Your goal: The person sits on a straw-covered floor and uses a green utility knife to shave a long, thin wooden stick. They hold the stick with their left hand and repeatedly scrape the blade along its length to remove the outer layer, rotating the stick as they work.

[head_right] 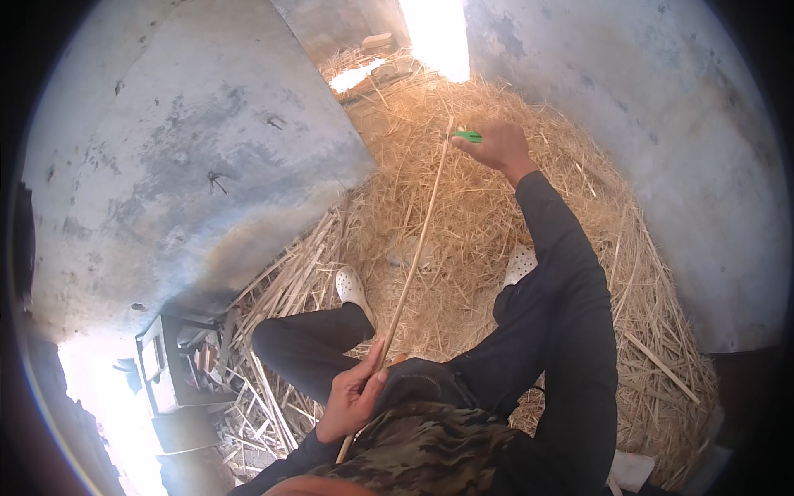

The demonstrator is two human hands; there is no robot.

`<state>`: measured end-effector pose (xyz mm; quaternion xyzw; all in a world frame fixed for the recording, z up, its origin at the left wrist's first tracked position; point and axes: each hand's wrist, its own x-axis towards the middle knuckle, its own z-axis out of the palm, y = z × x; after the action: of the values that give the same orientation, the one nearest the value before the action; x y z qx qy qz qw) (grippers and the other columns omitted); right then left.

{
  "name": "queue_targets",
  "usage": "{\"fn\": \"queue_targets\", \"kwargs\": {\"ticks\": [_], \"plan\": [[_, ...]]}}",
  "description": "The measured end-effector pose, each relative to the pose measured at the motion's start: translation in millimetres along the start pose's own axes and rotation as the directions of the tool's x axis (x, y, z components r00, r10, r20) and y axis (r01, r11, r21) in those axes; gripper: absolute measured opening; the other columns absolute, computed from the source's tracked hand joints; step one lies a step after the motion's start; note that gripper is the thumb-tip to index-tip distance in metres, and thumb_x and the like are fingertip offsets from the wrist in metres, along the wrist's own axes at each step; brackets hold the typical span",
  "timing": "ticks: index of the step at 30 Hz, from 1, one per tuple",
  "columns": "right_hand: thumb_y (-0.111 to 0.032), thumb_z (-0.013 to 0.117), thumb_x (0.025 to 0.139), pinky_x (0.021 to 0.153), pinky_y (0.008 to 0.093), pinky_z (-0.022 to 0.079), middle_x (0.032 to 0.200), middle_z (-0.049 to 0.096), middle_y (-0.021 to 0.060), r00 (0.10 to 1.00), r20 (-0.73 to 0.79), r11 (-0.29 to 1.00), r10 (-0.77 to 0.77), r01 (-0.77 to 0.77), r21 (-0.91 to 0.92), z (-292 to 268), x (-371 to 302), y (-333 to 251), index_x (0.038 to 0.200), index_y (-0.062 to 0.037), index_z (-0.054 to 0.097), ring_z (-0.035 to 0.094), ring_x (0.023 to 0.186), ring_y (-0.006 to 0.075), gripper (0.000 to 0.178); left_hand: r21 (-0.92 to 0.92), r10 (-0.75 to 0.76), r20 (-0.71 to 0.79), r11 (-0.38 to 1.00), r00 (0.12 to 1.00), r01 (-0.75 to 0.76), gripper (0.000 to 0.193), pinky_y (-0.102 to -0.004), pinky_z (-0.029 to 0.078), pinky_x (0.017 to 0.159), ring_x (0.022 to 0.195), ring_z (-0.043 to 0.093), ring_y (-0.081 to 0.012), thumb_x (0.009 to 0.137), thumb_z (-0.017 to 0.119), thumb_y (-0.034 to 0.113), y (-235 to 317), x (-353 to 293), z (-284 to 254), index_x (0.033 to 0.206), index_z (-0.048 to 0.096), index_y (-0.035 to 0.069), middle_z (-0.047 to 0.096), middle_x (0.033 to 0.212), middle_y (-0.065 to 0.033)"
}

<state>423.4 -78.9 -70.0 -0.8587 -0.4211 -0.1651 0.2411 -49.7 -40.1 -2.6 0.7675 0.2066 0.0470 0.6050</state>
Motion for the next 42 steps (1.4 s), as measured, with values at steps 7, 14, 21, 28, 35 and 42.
{"fn": "queue_targets", "kwargs": {"ticks": [7, 14, 21, 28, 35, 42], "plan": [[-0.071, 0.038, 0.091, 0.058, 0.0404, 0.049, 0.054, 0.056, 0.0115, 0.936, -0.3, 0.89, 0.183, -0.288, -0.354, 66, 0, 50, 0.064, -0.0089, 0.063, 0.058, 0.051, 0.0231, 0.072, 0.015, -0.039, 0.145, 0.999, 0.989, 0.037, 0.048, -0.024, 0.043, 0.083, 0.087, 0.054, -0.0089, 0.098, 0.052, 0.007, -1, -7, -7, 0.143, 0.04, -0.002, 0.064, 0.105, -0.01], [-0.073, 0.035, 0.09, 0.06, 0.0391, 0.047, 0.086, 0.065, 0.0127, 0.825, 0.156, 0.84, 0.543, -0.535, -0.095, 7, -1, 94, 0.09, -0.0069, 0.068, 0.06, 0.066, 0.0198, 0.075, -0.264, -0.319, -0.098, 0.922, 0.943, 0.284, 0.051, -0.018, 0.037, 0.049, 0.054, 0.042, -0.0032, 0.099, 0.052, 0.018, -25, -11, -31, 0.146, 0.038, 0.005, 0.048, 0.07, 0.0031], [-0.081, 0.04, 0.083, 0.041, 0.0348, 0.031, 0.045, 0.042, 0.0003, 0.957, 0.265, 0.963, -0.116, 0.042, 0.267, -23, -31, -93, 0.051, -0.0117, 0.054, 0.042, 0.041, 0.0155, 0.078, -0.708, -0.159, 0.0, 0.697, 0.987, 0.113, 0.051, -0.0178, 0.033, 0.042, 0.045, 0.037, -0.0036, 0.1, 0.05, 0.012, -22, 77, -20, 0.148, 0.033, 0.005, 0.051, 0.073, -0.0015], [-0.083, 0.045, 0.079, 0.039, 0.0373, 0.038, 0.042, 0.046, 0.006, 0.946, 0.217, 0.94, -0.239, 0.17, 0.296, -26, -62, -131, 0.055, -0.0094, 0.062, 0.05, 0.038, 0.022, 0.079, -0.489, -0.116, -0.097, 0.871, 0.989, 0.054, 0.048, -0.0174, 0.034, 0.049, 0.053, 0.04, -0.002, 0.099, 0.053, 0.013, 3, 83, -15, 0.144, 0.041, 0.004, 0.049, 0.073, 0.0031], [-0.076, 0.053, 0.08, 0.043, 0.0385, 0.042, 0.045, 0.05, 0.0094, 0.931, 0.202, 0.928, -0.304, 0.242, 0.282, -26, -67, -146, 0.058, -0.01, 0.062, 0.054, 0.041, 0.0284, 0.07, -0.139, 0.0, -0.21, 0.99, 0.978, -0.03, 0.047, -0.0189, 0.035, 0.058, 0.064, 0.038, -0.0027, 0.098, 0.053, 0.013, 13, 75, -16, 0.143, 0.043, 0.001, 0.045, 0.072, 0.0059], [-0.084, 0.039, 0.081, 0.039, 0.038, 0.036, 0.043, 0.046, 0.0044, 0.974, 0.072, 0.93, -0.216, 0.182, 0.319, -9, -59, -129, 0.06, -0.0127, 0.066, 0.049, 0.039, 0.0209, 0.078, -0.121, 0.016, -0.185, 0.992, 0.983, -0.039, 0.047, -0.0198, 0.035, 0.059, 0.066, 0.039, -0.0034, 0.098, 0.053, 0.01, 14, 72, -15, 0.143, 0.043, 0.001, 0.044, 0.072, 0.0058]]}}
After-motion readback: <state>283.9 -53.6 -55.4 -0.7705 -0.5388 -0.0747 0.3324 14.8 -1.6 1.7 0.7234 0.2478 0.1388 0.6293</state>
